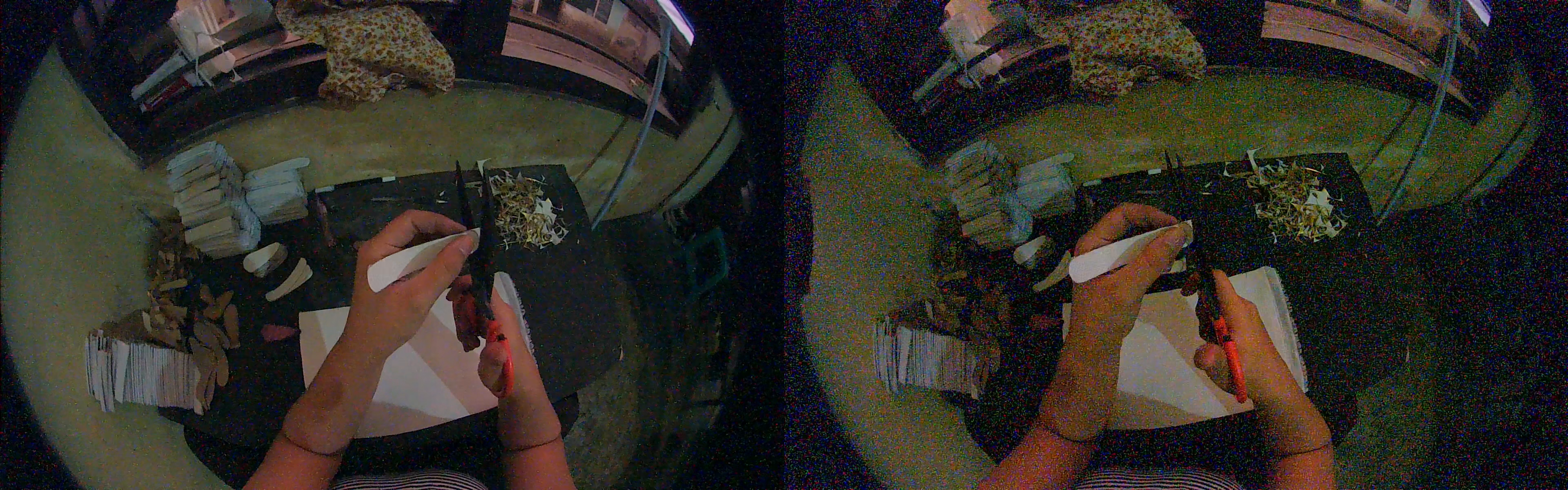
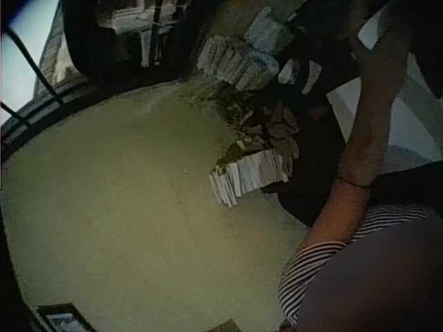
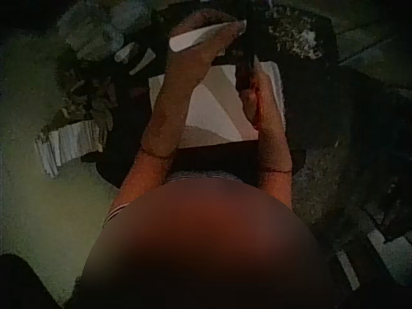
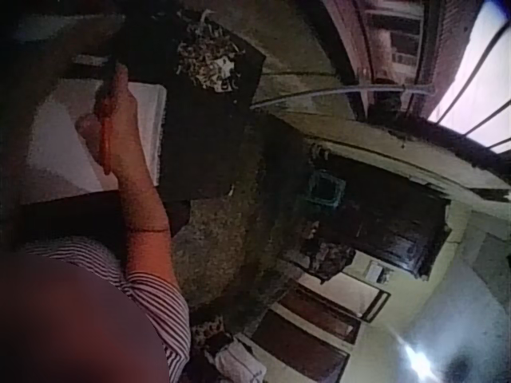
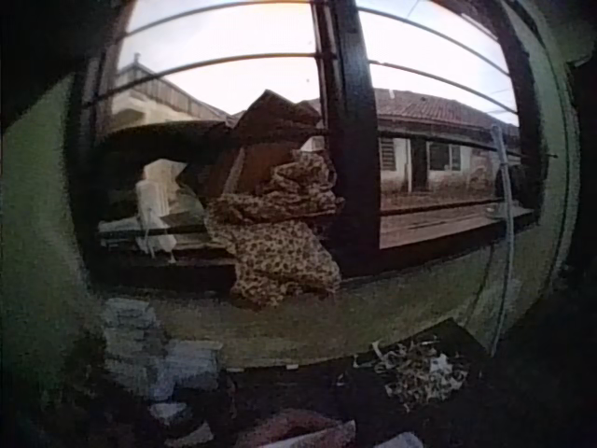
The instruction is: The person uses red-handled scissors to trim and shape a white paper template, repeatedly adjusting the paper and cutting along its edges. They place the trimmed pieces on the table and continue cutting additional sections of the template.
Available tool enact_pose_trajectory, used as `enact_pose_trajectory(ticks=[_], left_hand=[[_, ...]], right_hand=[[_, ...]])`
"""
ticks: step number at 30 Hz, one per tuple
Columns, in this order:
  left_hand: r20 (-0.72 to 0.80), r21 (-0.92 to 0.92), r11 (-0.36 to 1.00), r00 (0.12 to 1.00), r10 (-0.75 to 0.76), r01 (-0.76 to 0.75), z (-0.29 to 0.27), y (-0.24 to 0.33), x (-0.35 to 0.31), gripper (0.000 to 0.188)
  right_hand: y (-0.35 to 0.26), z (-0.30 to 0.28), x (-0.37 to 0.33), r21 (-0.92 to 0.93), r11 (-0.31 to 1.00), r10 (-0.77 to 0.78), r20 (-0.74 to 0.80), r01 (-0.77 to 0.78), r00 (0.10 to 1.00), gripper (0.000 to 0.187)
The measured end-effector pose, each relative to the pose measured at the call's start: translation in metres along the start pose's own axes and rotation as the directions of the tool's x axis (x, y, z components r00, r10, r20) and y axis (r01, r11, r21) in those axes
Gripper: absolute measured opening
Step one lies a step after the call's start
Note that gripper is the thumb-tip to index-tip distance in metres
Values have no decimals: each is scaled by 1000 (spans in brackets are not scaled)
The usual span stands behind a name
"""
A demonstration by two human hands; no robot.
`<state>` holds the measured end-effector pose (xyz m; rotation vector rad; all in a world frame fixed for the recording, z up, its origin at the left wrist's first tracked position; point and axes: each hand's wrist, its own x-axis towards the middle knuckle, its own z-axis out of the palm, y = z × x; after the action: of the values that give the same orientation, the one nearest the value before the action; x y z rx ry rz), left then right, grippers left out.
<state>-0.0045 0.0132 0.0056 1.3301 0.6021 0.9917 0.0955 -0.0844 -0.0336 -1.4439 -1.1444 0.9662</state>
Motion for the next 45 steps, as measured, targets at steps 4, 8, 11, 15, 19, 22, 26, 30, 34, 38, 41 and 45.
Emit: enact_pose_trajectory(ticks=[4,8,11,15,19,22,26,30,34,38,41,45], left_hand=[[-14,1,1000,999,-31,31,-1,1,0,15],[-23,63,998,999,-22,24,-6,0,0,14],[-52,98,995,998,33,-27,-3,-5,3,14],[-48,62,998,999,12,-9,-1,-3,2,13],[11,29,999,999,-31,31,-5,3,2,12],[25,80,997,1000,-12,10,-8,2,3,13],[21,68,997,999,-34,33,-9,2,3,13],[17,48,998,999,-36,36,-9,3,3,13],[-6,-5,1000,1000,-6,6,-10,0,3,17],[-16,-81,996,1000,19,-21,-7,-6,6,28],[-25,-72,995,997,68,-70,-8,-6,5,33],[3,-90,995,999,52,-52,-9,-4,4,34]], right_hand=[[1,-1,0,-25,1000,9,8,-9,1000,100],[2,0,1,-27,1000,-2,4,2,1000,99],[1,-1,0,-50,999,-16,-8,16,1000,99],[-2,-2,1,-31,999,17,13,-16,1000,101],[1,-2,0,6,1000,24,23,-24,999,103],[1,-2,1,9,999,31,33,-31,999,102],[1,-2,2,-30,999,21,21,-20,1000,101],[2,-3,2,-33,999,21,19,-21,1000,99],[2,-2,2,-18,999,34,15,-34,999,97],[5,-3,2,-19,999,28,-8,-28,1000,96],[3,-4,1,-10,998,59,41,-58,997,96],[3,-1,2,0,1000,28,29,-28,999,99]])
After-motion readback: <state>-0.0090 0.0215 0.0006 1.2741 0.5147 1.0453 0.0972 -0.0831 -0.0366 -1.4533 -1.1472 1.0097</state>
